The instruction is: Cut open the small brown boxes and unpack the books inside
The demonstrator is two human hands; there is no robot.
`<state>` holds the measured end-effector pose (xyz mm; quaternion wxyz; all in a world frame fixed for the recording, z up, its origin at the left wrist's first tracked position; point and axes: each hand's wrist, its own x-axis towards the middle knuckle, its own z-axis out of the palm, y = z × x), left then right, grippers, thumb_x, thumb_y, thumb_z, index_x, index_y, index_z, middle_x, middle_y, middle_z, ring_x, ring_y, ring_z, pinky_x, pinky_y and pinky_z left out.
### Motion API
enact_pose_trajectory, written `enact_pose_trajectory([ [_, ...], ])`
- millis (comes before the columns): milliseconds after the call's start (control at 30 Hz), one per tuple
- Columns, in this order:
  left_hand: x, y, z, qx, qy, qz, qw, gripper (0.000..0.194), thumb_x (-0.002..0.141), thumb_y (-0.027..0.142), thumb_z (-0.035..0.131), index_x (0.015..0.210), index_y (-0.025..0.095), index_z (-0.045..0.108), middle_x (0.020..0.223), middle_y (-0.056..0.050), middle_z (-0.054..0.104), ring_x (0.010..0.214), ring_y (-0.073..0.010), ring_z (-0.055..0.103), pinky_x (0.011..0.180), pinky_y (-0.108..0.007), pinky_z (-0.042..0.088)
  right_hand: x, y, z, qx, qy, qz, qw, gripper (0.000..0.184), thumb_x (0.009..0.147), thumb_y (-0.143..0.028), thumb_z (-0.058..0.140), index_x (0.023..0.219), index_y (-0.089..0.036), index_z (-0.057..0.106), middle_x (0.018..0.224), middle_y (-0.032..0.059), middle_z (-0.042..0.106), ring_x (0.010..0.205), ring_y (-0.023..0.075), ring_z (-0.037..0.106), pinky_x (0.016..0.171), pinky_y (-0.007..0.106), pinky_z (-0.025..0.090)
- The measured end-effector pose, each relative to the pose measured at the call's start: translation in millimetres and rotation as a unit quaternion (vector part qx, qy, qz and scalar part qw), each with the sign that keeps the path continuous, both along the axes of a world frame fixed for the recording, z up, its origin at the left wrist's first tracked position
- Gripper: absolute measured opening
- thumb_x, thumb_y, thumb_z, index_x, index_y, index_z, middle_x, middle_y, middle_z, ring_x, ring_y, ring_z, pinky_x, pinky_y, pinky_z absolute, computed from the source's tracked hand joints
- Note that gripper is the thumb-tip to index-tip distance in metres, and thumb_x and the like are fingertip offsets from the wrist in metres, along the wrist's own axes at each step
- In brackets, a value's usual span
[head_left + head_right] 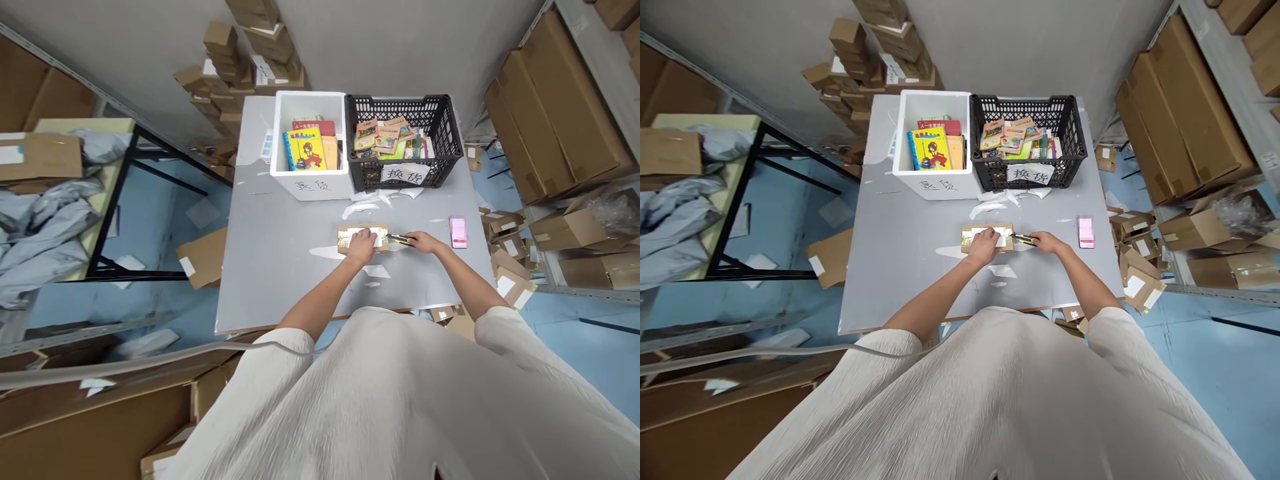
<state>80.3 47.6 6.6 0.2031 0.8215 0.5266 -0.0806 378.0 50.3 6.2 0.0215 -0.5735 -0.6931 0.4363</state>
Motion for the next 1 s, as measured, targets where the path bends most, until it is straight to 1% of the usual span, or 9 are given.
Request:
enact_pose_trajectory([
  [233, -1.5, -0.3, -1.3, 0.012, -0.006, -0.018, 1.000, 0.041, 0.103, 0.028, 0.073, 0.143, 0.023, 0.067, 0.159, -0.019, 0.060, 0.146, -0.0384, 0.059, 0.128, -0.054, 0.037, 10.8, -14.5, -13.1, -0.010, 0.049, -0.034, 0.998, 0.040, 0.100, -0.046, 0.059, 0.120, -0.023, 0.084, 0.108, 0.0044, 0.083, 0.091, 0.0239, 0.067, 0.086, 0.032, 0.053],
  [333, -1.7, 0.3, -1.5, 0.015, 0.000, -0.023, 1.000, 0.041, 0.103, 0.028, 0.073, 0.144, 0.024, 0.067, 0.158, -0.019, 0.060, 0.148, -0.0386, 0.058, 0.128, -0.055, 0.035, 5.7, -18.4, -15.8, -0.004, 0.065, -0.049, 0.997, 0.042, 0.100, -0.051, 0.058, 0.118, -0.022, 0.083, 0.103, 0.0051, 0.081, 0.090, 0.0239, 0.064, 0.083, 0.032, 0.051],
  [467, -1.4, 1.2, -0.2, 0.013, 0.010, -0.030, 0.999, 0.040, 0.105, 0.030, 0.072, 0.144, 0.025, 0.067, 0.154, -0.020, 0.062, 0.145, -0.0381, 0.058, 0.126, -0.055, 0.036, -8.1, -19.4, -14.0, -0.004, 0.069, -0.056, 0.996, 0.042, 0.100, -0.052, 0.054, 0.112, -0.021, 0.081, 0.093, 0.0042, 0.076, 0.082, 0.0227, 0.060, 0.077, 0.032, 0.047],
  [633, -1.0, -0.9, 1.5, 0.020, 0.013, -0.033, 0.999, 0.039, 0.106, 0.029, 0.067, 0.146, 0.027, 0.065, 0.154, -0.020, 0.062, 0.144, -0.0376, 0.057, 0.124, -0.055, 0.036, -10.6, -27.0, -9.5, -0.005, 0.070, -0.068, 0.995, 0.040, 0.102, -0.051, 0.051, 0.108, -0.023, 0.079, 0.093, 0.0041, 0.075, 0.081, 0.0228, 0.059, 0.077, 0.033, 0.047],
  [700, -1.1, -2.4, 2.3, 0.021, 0.016, -0.035, 0.999, 0.041, 0.106, 0.028, 0.065, 0.147, 0.025, 0.064, 0.155, -0.021, 0.062, 0.146, -0.0386, 0.056, 0.124, -0.055, 0.036, -7.2, -32.8, -8.7, 0.005, 0.063, -0.092, 0.994, 0.040, 0.102, -0.051, 0.051, 0.111, -0.022, 0.079, 0.096, 0.0054, 0.077, 0.084, 0.0236, 0.062, 0.079, 0.033, 0.049],
  [767, -1.5, -2.9, 3.6, 0.020, 0.011, -0.037, 0.999, 0.047, 0.106, 0.029, 0.065, 0.152, 0.023, 0.061, 0.156, -0.022, 0.061, 0.145, -0.0397, 0.057, 0.123, -0.055, 0.037, -3.6, -38.7, -8.1, 0.018, 0.049, -0.138, 0.989, 0.041, 0.103, -0.051, 0.052, 0.118, -0.022, 0.077, 0.097, 0.0067, 0.078, 0.086, 0.0245, 0.065, 0.080, 0.034, 0.051],
  [867, -1.2, 0.9, 5.8, 0.025, -0.014, -0.014, 0.999, 0.050, 0.109, 0.034, 0.058, 0.158, 0.022, 0.058, 0.162, -0.022, 0.057, 0.139, -0.0401, 0.062, 0.122, -0.054, 0.040, -0.5, -46.1, -6.5, 0.006, 0.058, -0.195, 0.979, 0.046, 0.105, -0.056, 0.055, 0.131, -0.022, 0.072, 0.093, 0.0054, 0.078, 0.081, 0.0239, 0.068, 0.075, 0.033, 0.054],
  [933, 0.4, 6.5, 6.5, 0.032, -0.025, 0.010, 0.999, 0.051, 0.109, 0.028, 0.054, 0.160, 0.022, 0.056, 0.167, -0.021, 0.054, 0.136, -0.0392, 0.066, 0.121, -0.053, 0.042, -0.9, -50.1, -4.2, -0.011, 0.081, -0.200, 0.976, 0.050, 0.107, -0.061, 0.055, 0.138, -0.024, 0.068, 0.095, 0.0040, 0.079, 0.077, 0.0223, 0.069, 0.072, 0.032, 0.055],
  [1000, 3.5, 12.8, 6.1, 0.038, -0.026, 0.024, 0.999, 0.058, 0.105, 0.021, 0.056, 0.164, 0.023, 0.053, 0.171, -0.021, 0.051, 0.137, -0.0388, 0.066, 0.121, -0.053, 0.043, -3.3, -53.5, -0.8, -0.007, 0.083, -0.188, 0.979, 0.053, 0.110, -0.063, 0.051, 0.144, -0.025, 0.066, 0.099, 0.0040, 0.080, 0.078, 0.0219, 0.070, 0.073, 0.033, 0.056],
])
